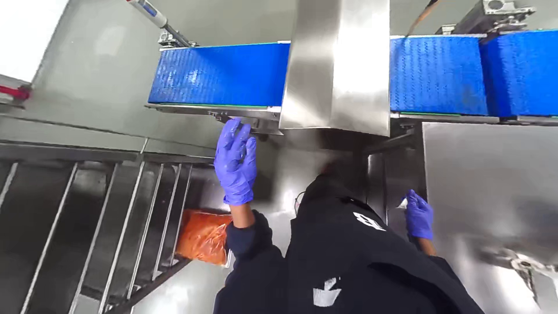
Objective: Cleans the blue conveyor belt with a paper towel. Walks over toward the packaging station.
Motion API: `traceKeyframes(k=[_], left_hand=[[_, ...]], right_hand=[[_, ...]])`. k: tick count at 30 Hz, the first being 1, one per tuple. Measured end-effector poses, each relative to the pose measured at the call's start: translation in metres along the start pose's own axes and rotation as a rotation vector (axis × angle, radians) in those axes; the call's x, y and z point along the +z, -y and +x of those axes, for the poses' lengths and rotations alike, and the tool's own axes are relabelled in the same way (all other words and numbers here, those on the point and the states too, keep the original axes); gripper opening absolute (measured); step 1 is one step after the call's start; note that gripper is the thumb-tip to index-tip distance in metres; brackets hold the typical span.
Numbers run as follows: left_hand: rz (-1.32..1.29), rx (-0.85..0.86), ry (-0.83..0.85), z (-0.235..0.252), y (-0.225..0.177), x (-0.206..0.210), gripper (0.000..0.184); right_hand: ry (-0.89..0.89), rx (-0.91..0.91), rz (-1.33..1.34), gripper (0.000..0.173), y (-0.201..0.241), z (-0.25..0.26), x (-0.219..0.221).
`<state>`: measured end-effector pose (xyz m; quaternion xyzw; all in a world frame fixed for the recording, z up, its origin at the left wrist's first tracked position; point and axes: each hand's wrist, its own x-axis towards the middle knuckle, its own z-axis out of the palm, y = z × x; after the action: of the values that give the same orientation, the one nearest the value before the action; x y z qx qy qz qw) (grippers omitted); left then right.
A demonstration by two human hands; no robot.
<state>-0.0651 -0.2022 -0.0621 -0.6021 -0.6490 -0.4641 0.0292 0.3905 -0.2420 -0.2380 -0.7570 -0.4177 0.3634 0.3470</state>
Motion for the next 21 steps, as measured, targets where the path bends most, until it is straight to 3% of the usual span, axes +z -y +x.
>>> traceKeyframes(k=[5,10,15,21], left_hand=[[-0.015,-0.081,0.089,-0.046,-0.026,-0.02,0.027],[0.066,-0.015,0.165,-0.075,-0.03,-0.039,0.029],[0.083,0.011,0.243,-0.075,-0.041,-0.036,0.032],[0.039,-0.021,0.372,-0.067,-0.054,-0.018,0.036]], right_hand=[[0.06,0.107,0.003,0.041,-0.017,-0.027,-0.018],[0.262,0.211,0.04,0.044,-0.032,-0.044,-0.004],[0.506,0.28,0.117,0.036,-0.049,-0.055,0.004],[0.512,0.301,0.224,0.04,-0.046,-0.051,-0.003]])
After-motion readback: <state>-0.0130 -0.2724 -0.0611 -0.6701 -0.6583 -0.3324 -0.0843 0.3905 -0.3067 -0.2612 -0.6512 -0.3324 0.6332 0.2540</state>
